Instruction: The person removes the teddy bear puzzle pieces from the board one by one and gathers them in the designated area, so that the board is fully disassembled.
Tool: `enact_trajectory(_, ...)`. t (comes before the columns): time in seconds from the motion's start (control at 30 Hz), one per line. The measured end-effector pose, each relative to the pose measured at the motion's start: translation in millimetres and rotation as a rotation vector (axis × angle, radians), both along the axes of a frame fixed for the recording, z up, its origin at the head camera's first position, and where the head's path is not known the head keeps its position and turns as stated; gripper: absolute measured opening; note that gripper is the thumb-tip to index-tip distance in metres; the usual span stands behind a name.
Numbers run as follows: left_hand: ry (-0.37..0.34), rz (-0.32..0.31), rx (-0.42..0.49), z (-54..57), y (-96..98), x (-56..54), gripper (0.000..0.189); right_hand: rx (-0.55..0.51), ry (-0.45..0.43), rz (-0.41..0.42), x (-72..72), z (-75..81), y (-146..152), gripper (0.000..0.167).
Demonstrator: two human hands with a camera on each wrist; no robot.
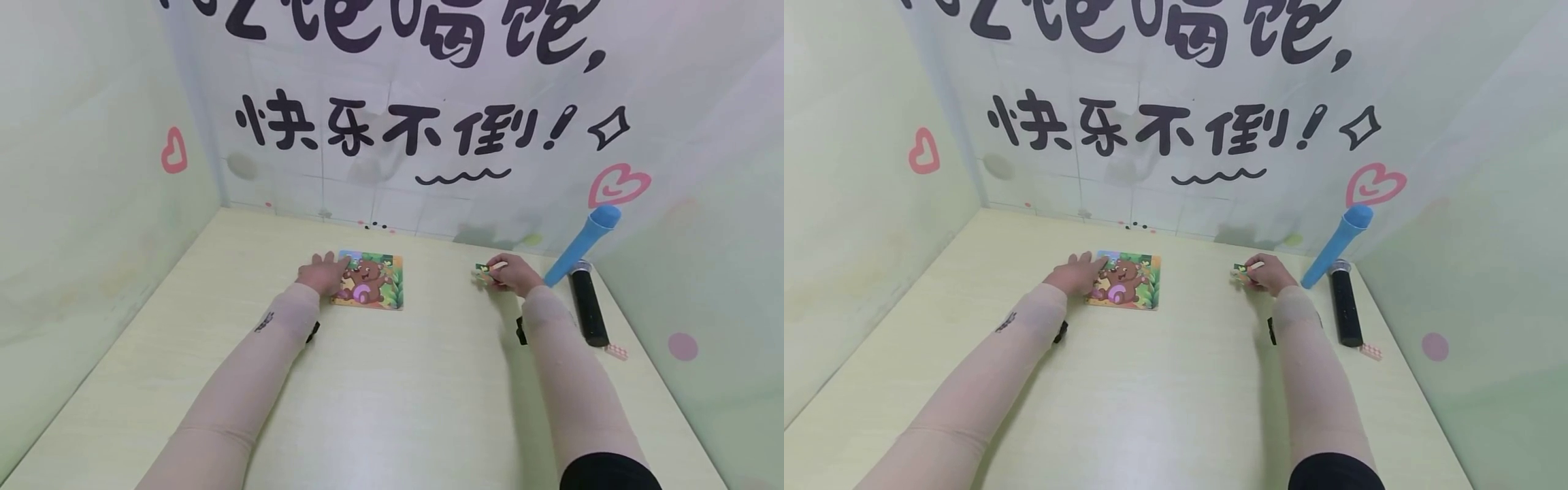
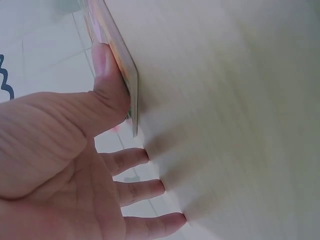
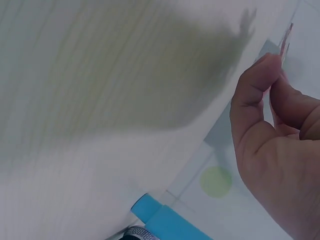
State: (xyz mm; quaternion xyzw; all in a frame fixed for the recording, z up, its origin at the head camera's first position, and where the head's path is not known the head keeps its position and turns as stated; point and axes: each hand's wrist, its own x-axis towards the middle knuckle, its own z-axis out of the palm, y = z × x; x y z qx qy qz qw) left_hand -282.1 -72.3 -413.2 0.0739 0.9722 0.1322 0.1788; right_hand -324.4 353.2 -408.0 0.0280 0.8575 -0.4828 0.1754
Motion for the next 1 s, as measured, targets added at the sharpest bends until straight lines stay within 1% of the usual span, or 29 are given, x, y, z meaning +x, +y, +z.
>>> enact_trajectory(0.3,0.002,-0.003,0.004,-0.7,-2.6,1.4,0.067,0.047,-0.008,-0.046,5.0,0.1,9,0.033)
enact_trajectory(0.6,-0.006,-0.004,0.003,-3.6,-2.4,-0.6,0.066,0.127,0.017,-0.111,4.1,-8.0,15,0.029)
enact_trajectory(0.67,-0.007,-0.006,-0.001,-4.1,-2.5,-1.2,0.067,0.168,0.028,-0.122,3.1,-9.6,15,0.028)
enact_trajectory(0.77,-0.003,-0.005,-0.002,-3.8,-2.4,-1.0,0.067,0.269,0.055,-0.117,0.9,-11.7,16,0.026)
enact_trajectory(0.87,0.005,0.002,0.008,-3.0,-2.6,0.0,0.067,0.387,0.093,-0.091,-1.0,-12.3,17,0.027)
enact_trajectory(1.0,0.011,0.006,0.017,-2.1,-3.5,1.3,0.066,0.485,0.121,-0.058,-2.9,-11.0,16,0.034)
